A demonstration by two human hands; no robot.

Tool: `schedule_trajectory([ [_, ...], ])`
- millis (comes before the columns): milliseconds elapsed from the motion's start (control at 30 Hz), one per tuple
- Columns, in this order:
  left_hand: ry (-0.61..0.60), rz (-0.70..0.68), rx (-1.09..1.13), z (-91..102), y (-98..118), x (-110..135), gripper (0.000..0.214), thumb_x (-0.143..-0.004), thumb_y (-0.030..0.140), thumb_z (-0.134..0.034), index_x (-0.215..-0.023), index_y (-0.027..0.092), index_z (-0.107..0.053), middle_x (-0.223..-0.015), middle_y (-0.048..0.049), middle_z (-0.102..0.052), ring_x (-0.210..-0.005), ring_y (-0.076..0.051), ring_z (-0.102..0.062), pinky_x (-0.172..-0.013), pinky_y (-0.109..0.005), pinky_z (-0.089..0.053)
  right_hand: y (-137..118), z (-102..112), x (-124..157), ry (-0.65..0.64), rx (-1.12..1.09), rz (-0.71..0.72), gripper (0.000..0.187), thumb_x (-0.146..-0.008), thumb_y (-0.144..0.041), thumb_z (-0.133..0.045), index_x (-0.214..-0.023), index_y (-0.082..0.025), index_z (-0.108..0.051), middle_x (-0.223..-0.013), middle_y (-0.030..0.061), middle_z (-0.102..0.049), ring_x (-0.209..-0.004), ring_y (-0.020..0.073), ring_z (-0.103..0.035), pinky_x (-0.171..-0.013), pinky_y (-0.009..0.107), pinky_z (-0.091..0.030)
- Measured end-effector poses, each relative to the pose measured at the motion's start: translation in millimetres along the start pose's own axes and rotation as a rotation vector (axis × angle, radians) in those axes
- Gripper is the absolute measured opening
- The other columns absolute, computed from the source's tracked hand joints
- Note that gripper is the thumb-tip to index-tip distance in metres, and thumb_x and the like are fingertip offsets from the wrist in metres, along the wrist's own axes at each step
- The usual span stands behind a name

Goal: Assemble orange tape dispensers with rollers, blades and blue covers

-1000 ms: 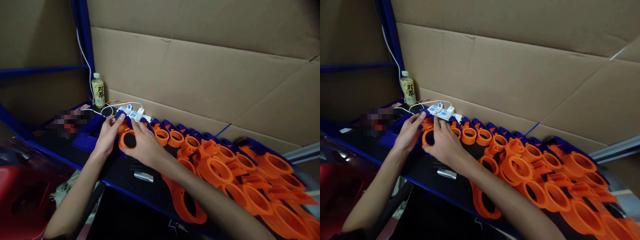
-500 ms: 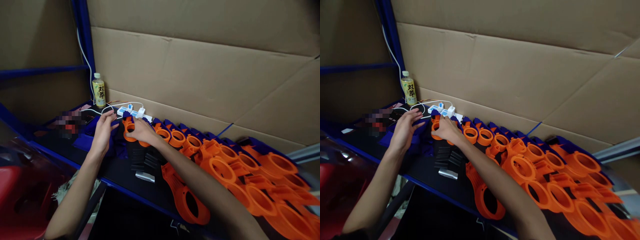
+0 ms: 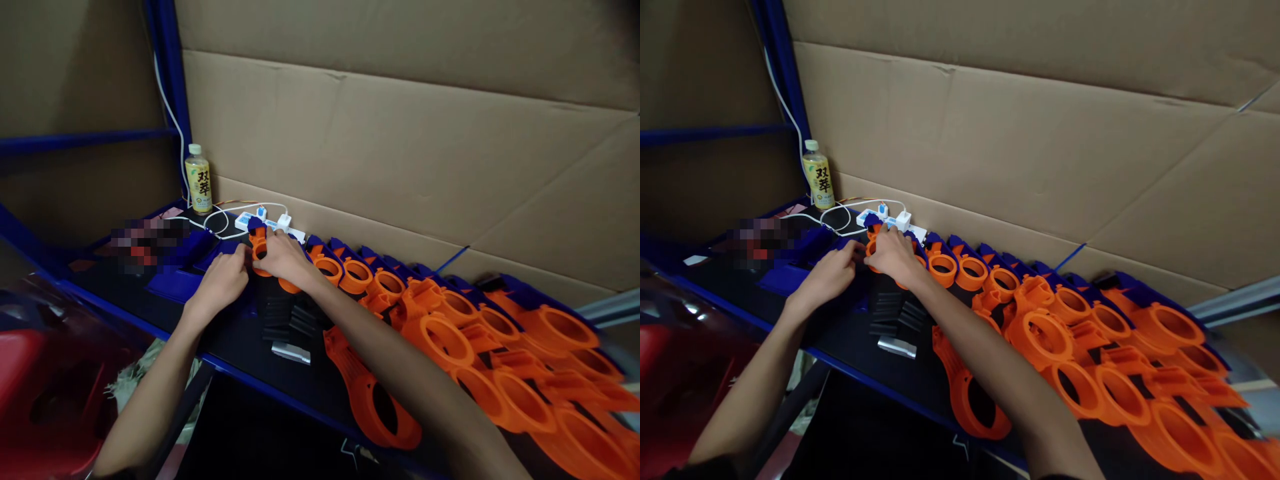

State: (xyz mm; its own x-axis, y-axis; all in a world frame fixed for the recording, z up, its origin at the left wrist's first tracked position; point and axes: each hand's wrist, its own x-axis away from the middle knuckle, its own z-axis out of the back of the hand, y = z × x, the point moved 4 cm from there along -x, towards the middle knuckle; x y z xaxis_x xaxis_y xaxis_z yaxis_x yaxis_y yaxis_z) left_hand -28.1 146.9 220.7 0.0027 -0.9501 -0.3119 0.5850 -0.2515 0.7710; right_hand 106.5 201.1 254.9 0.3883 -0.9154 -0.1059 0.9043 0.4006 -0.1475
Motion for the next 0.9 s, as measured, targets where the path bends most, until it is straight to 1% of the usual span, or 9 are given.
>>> schedule_trajectory([
  [100,-0.077,-0.018,-0.173,-5.3,0.9,2.2,0.038,-0.071,0.004,-0.052,-0.102,0.020,-0.066,-0.095,-0.0136,-0.079,-0.106,-0.038,-0.070,-0.118,-0.061,-0.020,1.7,-1.7,-0.3,-0.012,0.005,0.000,0.076,-0.078,-0.047,-0.075,-0.138,-0.008,-0.048,-0.134,0.0258,-0.058,-0.124,0.0388,-0.059,-0.096,0.046,-0.049],
  [200,-0.132,-0.027,-0.306,-7.7,3.1,2.5,0.034,-0.074,0.005,-0.050,-0.100,0.020,-0.066,-0.098,-0.0145,-0.079,-0.108,-0.039,-0.070,-0.120,-0.063,-0.014,1.9,-4.6,-0.4,-0.023,0.007,-0.002,0.077,-0.077,-0.046,-0.076,-0.138,-0.009,-0.048,-0.134,0.0257,-0.058,-0.123,0.0388,-0.059,-0.095,0.045,-0.050],
  [267,-0.155,-0.025,-0.370,-7.7,5.0,2.6,0.032,-0.077,0.006,-0.049,-0.100,0.020,-0.066,-0.099,-0.0145,-0.079,-0.109,-0.038,-0.071,-0.120,-0.060,-0.016,2.1,-6.9,-0.8,-0.027,0.009,0.000,0.076,-0.077,-0.045,-0.075,-0.139,-0.009,-0.048,-0.135,0.0251,-0.058,-0.123,0.0384,-0.059,-0.095,0.044,-0.050],
  [433,-0.177,0.012,-0.480,-3.8,11.2,3.4,0.036,-0.081,0.007,-0.048,-0.109,0.021,-0.067,-0.104,-0.0127,-0.079,-0.112,-0.033,-0.070,-0.116,-0.052,-0.031,3.3,-12.5,-0.3,-0.054,0.019,-0.008,0.071,-0.078,-0.047,-0.074,-0.135,-0.011,-0.051,-0.135,0.0224,-0.058,-0.123,0.0364,-0.059,-0.095,0.043,-0.049],
  [500,-0.181,0.027,-0.514,-2.1,13.6,2.8,0.039,-0.083,0.007,-0.047,-0.114,0.020,-0.066,-0.108,-0.0130,-0.079,-0.112,-0.032,-0.070,-0.112,-0.049,-0.037,3.0,-13.8,1.3,-0.069,0.029,-0.018,0.070,-0.079,-0.048,-0.072,-0.135,-0.011,-0.052,-0.136,0.0221,-0.059,-0.125,0.0365,-0.057,-0.097,0.045,-0.047],
  [600,-0.184,0.032,-0.551,-1.0,15.8,0.8,0.042,-0.086,0.006,-0.044,-0.120,0.019,-0.065,-0.112,-0.0146,-0.078,-0.111,-0.033,-0.070,-0.105,-0.047,-0.044,1.2,-13.3,4.1,-0.083,0.053,-0.034,0.071,-0.084,-0.052,-0.066,-0.138,-0.009,-0.051,-0.137,0.0235,-0.059,-0.130,0.0384,-0.052,-0.103,0.051,-0.042],
  [733,-0.182,0.018,-0.564,-1.9,15.1,-1.5,0.042,-0.089,0.008,-0.042,-0.124,0.018,-0.064,-0.115,-0.0160,-0.077,-0.113,-0.035,-0.070,-0.096,-0.046,-0.049,-2.6,-11.6,7.0,-0.100,0.087,-0.038,0.069,-0.084,-0.055,-0.063,-0.134,-0.008,-0.057,-0.139,0.0246,-0.058,-0.135,0.0410,-0.045,-0.107,0.056,-0.036],
  [833,-0.177,0.002,-0.549,-4.0,12.7,-2.6,0.042,-0.091,0.010,-0.042,-0.126,0.018,-0.063,-0.117,-0.0158,-0.076,-0.116,-0.034,-0.068,-0.092,-0.043,-0.051,-5.1,-11.6,8.7,-0.110,0.103,-0.034,0.068,-0.082,-0.055,-0.065,-0.130,-0.007,-0.061,-0.139,0.0250,-0.059,-0.135,0.0417,-0.042,-0.108,0.056,-0.036],
  [900,-0.169,-0.017,-0.532,-6.1,11.3,-3.2,0.041,-0.093,0.011,-0.042,-0.128,0.018,-0.062,-0.120,-0.0158,-0.074,-0.118,-0.033,-0.067,-0.093,-0.041,-0.050,-5.9,-10.4,10.6,-0.110,0.111,-0.033,0.070,-0.082,-0.055,-0.065,-0.131,-0.005,-0.061,-0.139,0.0270,-0.057,-0.135,0.0425,-0.042,-0.107,0.057,-0.037],
])
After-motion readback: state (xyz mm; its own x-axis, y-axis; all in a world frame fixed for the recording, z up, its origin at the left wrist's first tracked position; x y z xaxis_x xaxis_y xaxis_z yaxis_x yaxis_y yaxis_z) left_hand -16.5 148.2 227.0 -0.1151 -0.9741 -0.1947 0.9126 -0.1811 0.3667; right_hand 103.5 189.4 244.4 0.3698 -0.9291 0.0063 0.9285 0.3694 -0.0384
